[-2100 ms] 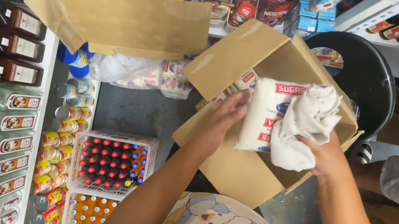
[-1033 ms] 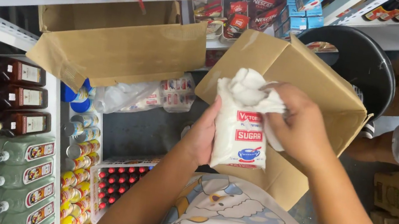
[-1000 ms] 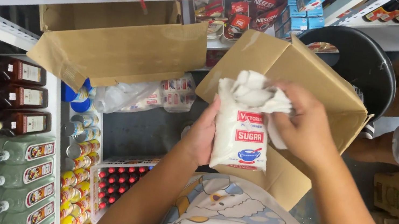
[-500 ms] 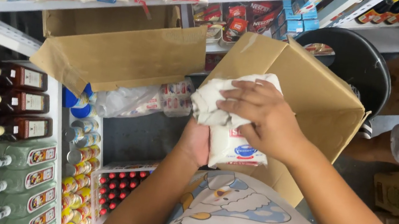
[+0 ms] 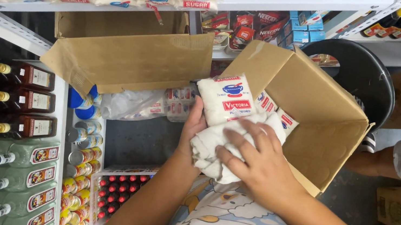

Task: Remove bags of sugar from a cardboard box and place them onto retail shelving.

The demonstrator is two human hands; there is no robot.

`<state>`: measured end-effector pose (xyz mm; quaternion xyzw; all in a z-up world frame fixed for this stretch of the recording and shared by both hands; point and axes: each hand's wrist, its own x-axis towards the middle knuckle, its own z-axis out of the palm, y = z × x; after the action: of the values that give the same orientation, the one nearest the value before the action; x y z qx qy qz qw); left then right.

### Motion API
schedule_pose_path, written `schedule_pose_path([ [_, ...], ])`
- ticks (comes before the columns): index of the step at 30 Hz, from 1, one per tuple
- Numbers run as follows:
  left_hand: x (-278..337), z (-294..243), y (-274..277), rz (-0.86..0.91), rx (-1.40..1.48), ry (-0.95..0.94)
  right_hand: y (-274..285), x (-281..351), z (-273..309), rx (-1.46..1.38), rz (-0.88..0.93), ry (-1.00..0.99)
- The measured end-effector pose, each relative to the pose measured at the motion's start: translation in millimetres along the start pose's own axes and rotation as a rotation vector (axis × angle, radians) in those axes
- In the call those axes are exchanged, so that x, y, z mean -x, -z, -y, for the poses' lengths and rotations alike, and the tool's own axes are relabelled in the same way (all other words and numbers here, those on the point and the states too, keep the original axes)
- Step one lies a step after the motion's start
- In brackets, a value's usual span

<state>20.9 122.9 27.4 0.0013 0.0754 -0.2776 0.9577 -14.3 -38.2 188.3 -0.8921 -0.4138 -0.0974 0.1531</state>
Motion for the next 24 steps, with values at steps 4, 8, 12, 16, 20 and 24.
schedule_pose_path([
  [4, 5, 6, -37, -0.111, -0.147, -0.08, -14, 11, -11, 0.042, -0.082, -0.085],
  [8, 9, 6, -56, -0.136, -0.138, -0.055, -11, 11, -21, -0.153, -0.206, -0.087],
  [12, 10, 5, -51, -0.185, -0.441, -0.007, -21, 22, -26, -0.411, -0.385, -0.371],
  [16, 14, 3, -50, -0.388, -0.568, 0.009, -20, 26, -34, -0.622, -0.475, -0.771],
  [20, 9, 28, 1, -0.481, -0.341, -0.081, -22, 25, -44, -1.263, -0.664, -1.07],
  [24, 4, 52, -23, -0.23, -0.234, -0.063, -13, 10, -36, -1.636, -0.745, -1.09],
])
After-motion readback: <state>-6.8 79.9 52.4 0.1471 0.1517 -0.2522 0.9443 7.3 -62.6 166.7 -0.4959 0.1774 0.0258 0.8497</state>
